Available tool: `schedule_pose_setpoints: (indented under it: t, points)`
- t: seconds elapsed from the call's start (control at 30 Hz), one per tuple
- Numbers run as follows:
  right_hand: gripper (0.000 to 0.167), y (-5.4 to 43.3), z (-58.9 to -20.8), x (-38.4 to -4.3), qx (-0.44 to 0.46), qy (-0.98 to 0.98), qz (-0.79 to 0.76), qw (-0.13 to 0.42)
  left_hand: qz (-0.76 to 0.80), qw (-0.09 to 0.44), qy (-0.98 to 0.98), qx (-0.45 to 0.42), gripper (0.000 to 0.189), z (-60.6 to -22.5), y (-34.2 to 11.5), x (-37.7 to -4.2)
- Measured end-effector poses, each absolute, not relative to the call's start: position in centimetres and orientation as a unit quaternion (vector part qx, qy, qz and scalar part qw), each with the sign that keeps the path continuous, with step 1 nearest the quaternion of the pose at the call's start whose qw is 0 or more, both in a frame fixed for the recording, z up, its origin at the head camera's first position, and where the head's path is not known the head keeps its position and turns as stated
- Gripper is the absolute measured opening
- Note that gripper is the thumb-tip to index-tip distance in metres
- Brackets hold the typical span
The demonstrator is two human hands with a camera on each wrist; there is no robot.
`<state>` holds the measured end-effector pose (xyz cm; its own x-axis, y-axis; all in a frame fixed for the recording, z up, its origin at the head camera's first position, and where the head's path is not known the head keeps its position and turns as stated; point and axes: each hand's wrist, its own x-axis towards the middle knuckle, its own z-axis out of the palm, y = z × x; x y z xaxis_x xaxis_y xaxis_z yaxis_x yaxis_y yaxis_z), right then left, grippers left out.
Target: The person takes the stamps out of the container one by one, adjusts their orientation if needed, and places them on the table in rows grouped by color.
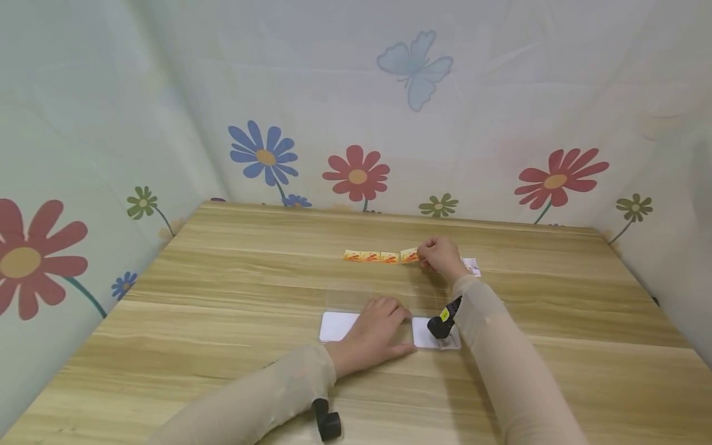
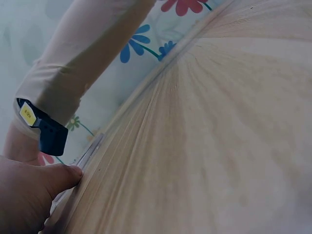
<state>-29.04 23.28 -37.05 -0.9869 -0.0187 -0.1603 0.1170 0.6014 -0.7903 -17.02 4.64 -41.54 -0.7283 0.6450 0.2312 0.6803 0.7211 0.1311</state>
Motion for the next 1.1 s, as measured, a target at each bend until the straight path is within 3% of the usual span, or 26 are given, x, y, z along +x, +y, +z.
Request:
schedule_pose_setpoints:
  t: [0.37,1.1]
  points:
    - [0.016,23.00,-37.45,-28.96,0.019,0.910,-0.410,0.057,-0.099,0.084,-0.926,-0.355,0.052,-41.71,4.63,-16.97]
    - [0.025,22.56,-37.19,-28.74,0.009,0.950,-0.309,0.043,-0.092,0.095,-0.923,-0.361,0.051,-41.68,4.49,-17.05]
